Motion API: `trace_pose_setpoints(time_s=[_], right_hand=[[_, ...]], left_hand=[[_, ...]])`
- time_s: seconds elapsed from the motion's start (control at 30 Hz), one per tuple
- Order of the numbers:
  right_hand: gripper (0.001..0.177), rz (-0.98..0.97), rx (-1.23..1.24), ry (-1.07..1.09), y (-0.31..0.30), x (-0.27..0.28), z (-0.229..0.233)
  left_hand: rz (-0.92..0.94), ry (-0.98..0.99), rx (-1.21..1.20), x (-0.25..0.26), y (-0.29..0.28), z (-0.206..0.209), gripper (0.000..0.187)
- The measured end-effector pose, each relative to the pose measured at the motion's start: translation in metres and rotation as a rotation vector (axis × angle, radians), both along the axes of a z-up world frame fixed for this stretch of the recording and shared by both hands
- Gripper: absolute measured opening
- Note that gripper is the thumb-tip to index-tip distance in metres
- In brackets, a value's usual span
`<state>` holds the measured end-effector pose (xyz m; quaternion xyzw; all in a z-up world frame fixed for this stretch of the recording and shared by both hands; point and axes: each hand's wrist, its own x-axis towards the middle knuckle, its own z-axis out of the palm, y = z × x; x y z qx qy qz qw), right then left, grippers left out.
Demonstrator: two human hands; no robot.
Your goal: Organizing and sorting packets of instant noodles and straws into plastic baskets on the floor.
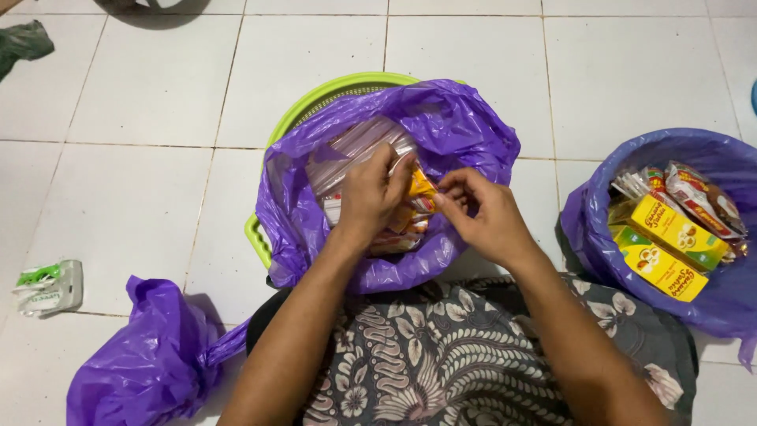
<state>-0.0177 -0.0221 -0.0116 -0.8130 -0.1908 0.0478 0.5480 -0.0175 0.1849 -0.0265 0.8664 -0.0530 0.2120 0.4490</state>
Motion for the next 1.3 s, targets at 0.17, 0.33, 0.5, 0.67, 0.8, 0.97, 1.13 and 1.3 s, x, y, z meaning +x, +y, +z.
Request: trace_pose_setpoints(time_s=[0.17,0.33,0.5,0.67,0.8,0.97,1.13,1.3], right_hand=[[0.027,0.023,-0.068,-0.198,-0.004,0.002,-0.004],[0.019,-0.037,0.101,-0.188,-0.020,0.012,-0.013],[0.025,-0.142,0.438,0.049,-0.022,0.013,-0.012],[0.022,-0.120,0.437,0.093,-0.025,0.015,-0.017],[0.019,-0.099,0.337,0.119,-0.025,0.015,-0.033],[0.018,-0.166,0.354,0.106,-0.024,0.014,-0.034],[0.018,-0.128,0.484,0.175,-0.022,0.013,-0.030],[0.029,-0.110,0.495,0.200,-0.010,0.010,-0.008]], left_hand=[[-0.012,-0.087,0.040,0.003,-0.020,0.019,0.032],[-0.096,0.049,-0.101,0.014,-0.027,0.022,0.031],[-0.284,0.275,-0.787,0.015,-0.035,-0.002,0.030],[-0.322,0.330,-0.899,0.005,-0.025,-0.013,0.038],[-0.256,0.254,-0.755,0.002,-0.025,-0.021,0.036],[-0.150,0.235,-0.714,-0.002,-0.036,0.008,0.041],[-0.314,0.281,-0.941,0.003,-0.030,-0.015,0.025],[-0.253,0.280,-0.718,0.001,-0.035,-0.018,0.025]])
